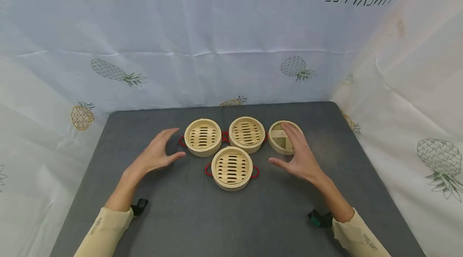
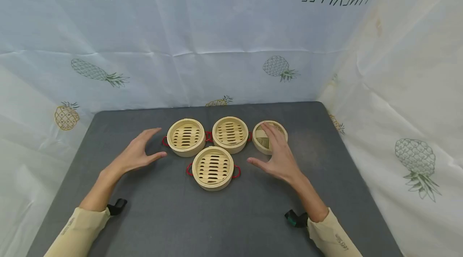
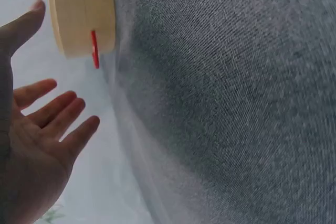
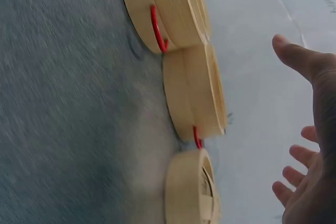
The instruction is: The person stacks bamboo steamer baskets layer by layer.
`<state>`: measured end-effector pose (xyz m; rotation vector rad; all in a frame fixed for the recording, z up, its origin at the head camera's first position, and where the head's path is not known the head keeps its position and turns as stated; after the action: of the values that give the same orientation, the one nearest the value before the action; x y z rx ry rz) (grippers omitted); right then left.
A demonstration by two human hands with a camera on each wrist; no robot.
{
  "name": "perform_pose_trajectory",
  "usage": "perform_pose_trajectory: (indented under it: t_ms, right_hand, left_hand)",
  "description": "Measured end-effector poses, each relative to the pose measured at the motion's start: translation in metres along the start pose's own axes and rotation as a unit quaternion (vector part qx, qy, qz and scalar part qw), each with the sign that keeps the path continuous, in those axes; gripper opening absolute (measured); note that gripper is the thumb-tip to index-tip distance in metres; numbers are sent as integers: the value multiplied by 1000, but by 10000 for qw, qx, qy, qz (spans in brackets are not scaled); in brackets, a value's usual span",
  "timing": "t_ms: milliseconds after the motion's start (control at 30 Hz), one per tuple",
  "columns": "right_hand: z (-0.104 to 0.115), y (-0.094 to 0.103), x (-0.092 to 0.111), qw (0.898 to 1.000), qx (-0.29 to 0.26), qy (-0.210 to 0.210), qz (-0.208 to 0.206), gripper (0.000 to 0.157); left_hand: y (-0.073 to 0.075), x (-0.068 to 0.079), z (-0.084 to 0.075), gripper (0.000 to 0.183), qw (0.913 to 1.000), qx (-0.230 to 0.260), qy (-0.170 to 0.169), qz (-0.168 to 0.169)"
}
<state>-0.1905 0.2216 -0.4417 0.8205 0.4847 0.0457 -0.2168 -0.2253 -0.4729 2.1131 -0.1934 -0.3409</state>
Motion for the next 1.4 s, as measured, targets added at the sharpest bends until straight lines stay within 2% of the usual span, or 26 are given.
perform_pose_trajectory:
  t_ms: [200,533,867,1067,1300,1400]
  right_hand:
    - [8,-17,7,9975,-618,-186,290,113]
    - [15,-35,14,9926,-1103,-171,480,111]
    - [17,-50,19,9803,-1722,-524,816,104]
    - [19,-65,22,9709,-2145,-381,998,104]
    - [23,-87,27,9635,-2329,-448,1242,105]
    - [26,-96,29,9634,-2307,-475,1279,107]
  left_hand:
    - [-8,-4,-1,91,9997,207,37,125]
    - [-13,-9,-3,87,9989,365,87,295]
    - [-20,-14,1,81,9977,619,56,258]
    - [-27,-18,5,84,9935,1072,170,342]
    - [-31,-21,6,88,9918,1205,173,399]
    - [-34,-22,6,91,9918,1194,170,435]
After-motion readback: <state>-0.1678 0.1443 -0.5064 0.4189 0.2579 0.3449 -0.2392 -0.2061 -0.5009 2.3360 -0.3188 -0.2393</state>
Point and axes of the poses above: each hand's wrist, its own x-axis away from the middle knuckle, its own y-axis out of the back of the hand, z = x × y, the point moved 7 cm from there along -x, towards the middle knuckle, and after that the axes turned 7 degrees about -z, right-handed, at the moved point
